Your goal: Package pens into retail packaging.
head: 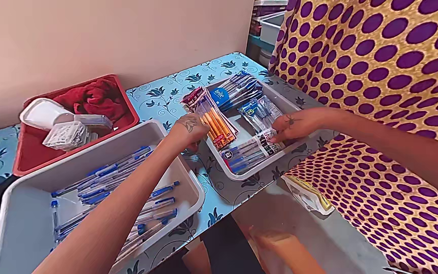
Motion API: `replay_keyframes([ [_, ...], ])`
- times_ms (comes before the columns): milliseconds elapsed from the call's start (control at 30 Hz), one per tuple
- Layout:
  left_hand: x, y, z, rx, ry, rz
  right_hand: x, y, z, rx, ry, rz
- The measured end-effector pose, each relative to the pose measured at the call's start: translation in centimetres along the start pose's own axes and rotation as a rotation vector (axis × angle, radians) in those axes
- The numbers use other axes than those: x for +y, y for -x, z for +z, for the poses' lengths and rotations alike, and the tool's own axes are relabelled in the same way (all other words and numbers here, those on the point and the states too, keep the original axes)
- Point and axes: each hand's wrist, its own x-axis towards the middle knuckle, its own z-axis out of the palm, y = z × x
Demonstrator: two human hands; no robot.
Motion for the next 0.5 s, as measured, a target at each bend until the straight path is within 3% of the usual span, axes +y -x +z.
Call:
replay_keyframes([
  [300, -0.7, -1.9, -1.1, -0.004, -0.035, -0.006, -1.7, 0.1, 1.8, 0.039, -0.042, -0.028],
  [500, 2.0, 2.2, 0.2, 0.168, -0.561, 0.089, -2.6, 0.3, 2.9, 0.156, 0.007, 0.032],
])
